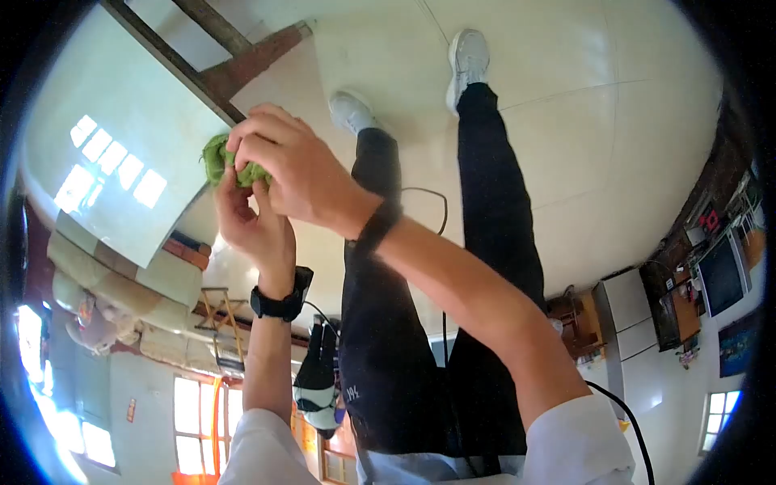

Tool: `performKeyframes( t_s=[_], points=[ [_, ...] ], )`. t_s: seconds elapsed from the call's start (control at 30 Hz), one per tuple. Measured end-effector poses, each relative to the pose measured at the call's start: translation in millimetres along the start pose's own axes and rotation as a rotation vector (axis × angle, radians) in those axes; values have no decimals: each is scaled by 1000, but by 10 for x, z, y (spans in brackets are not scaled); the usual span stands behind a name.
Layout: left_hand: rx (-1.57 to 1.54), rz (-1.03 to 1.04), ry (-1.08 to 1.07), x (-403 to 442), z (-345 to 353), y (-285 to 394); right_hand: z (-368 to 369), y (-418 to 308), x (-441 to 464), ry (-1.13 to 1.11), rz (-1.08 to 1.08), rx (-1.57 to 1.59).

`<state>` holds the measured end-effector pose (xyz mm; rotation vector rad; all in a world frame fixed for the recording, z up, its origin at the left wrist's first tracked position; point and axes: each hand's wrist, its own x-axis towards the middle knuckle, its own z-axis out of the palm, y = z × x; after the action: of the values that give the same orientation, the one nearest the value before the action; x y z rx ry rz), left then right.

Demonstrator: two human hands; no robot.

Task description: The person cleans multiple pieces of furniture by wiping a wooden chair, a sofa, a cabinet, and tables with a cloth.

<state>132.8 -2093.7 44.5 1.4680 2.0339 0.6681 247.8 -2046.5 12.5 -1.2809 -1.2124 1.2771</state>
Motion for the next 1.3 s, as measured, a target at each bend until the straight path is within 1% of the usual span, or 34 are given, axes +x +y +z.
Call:
performKeyframes(
  t_s=[0.03, 0.07, 0.1, 0.13, 0.17, 0.2, 0.23, 0.3, 0.37, 0.4, 0.43, 0.47, 0.5, 0.53, 0.57, 0.63, 0.67, 0.7, 0.77, 0.8, 0.83, 0.87, 0.9, 0.93, 0.97, 1.0, 1.03, 1.07, 1.1, 1.13, 1.17, 1.23, 1.27, 1.3],
  points=[
    [37, -83, -85, -52, -17, 21, -52, 8, -13, -37, 11, -1],
    [61, -154, -164, -62, 52, 47, -108, 35, -74, -16, -2, -118],
    [81, -222, -239, -75, 152, 64, -188, 143, -117, -18, -17, -124],
    [77, -195, -216, -161, 262, 26, -254, 236, -187, -14, 97, -55],
    [89, -169, -255, -198, 342, 77, -322, 302, -311, -13, 230, 19],
    [93, -203, -290, -248, 432, 111, -417, 391, -411, -12, 280, -31],
    [85, -227, -318, -275, 560, 150, -515, 489, -507, -9, 381, -65],
    [41, -264, -320, -309, 827, 181, -745, 675, -645, -39, 462, -120],
    [-9, -520, -347, -321, 1060, 174, -976, 805, -696, -68, 506, -132],
    [-30, -586, -377, -263, 1124, 237, -1064, 845, -667, -96, 547, -134],
    [-28, -604, -368, -247, 1234, 194, -1150, 906, -625, -115, 554, -131],
    [-306, -715, -289, -239, 1332, 84, -1218, 930, -531, -137, 550, -172],
    [-589, -813, -197, -197, 1360, 111, -1279, 911, -408, -159, 541, -215],
    [-721, -925, -136, -157, 1361, 137, -1303, 893, -274, -171, 562, -215],
    [-734, -929, -120, -95, 1363, 164, -1304, 881, -122, -189, 555, -223],
    [-1076, -1025, 81, 14, 1363, 96, -1280, 893, 168, -335, 475, -208],
    [-1232, -947, 49, 44, 1352, -63, -1245, 891, 328, -347, 371, -258],
    [-1356, -882, 79, 101, 1328, -121, -1155, 888, 463, -360, 277, -302],
    [-1357, -830, 252, 216, 1288, -26, -918, 877, 720, -304, 82, -242],
    [-1472, -783, 319, 251, 1278, -104, -787, 864, 845, -326, 84, -240],
    [-1581, -731, 388, 291, 1253, -215, -652, 842, 956, -338, 53, -173],
    [-1593, -630, 428, 326, 1250, -329, -537, 813, 1045, -346, 30, -105],
    [-852, -506, 164, 357, 1175, -365, -472, 729, 1117, -326, -2, -40],
    [-90, -358, 44, 392, 1101, -398, -430, 598, 1232, -366, 66, 120],
    [-86, -355, 55, 407, 1094, -456, -390, 522, 1310, -401, 132, 279],
    [-82, -352, 66, 423, 1085, -510, -128, 618, 1338, -410, 139, 277],
    [-78, -349, 77, 437, 1075, -563, 329, 764, 1373, -432, 137, 168],
    [-909, -528, 257, 404, 1082, -592, 405, 823, 1374, -448, 130, 116],
    [-1754, -645, 433, 409, 1110, -620, 433, 775, 1415, -465, 122, 65],
    [-1831, -592, 440, 438, 1161, -645, 117, 819, 1359, -378, 63, 77],
    [-1836, -596, 447, 456, 1187, -660, -119, 815, 1354, -290, 12, 85],
    [-1763, -643, 456, 428, 1185, -640, -143, 953, 1334, -333, 73, 11],
    [-1862, -696, 393, 388, 1178, -723, -124, 1138, 1287, -314, 54, -175],
    [-1866, -704, 395, 371, 1260, -801, -105, 1324, 1233, -289, 29, -359]
  ],
)
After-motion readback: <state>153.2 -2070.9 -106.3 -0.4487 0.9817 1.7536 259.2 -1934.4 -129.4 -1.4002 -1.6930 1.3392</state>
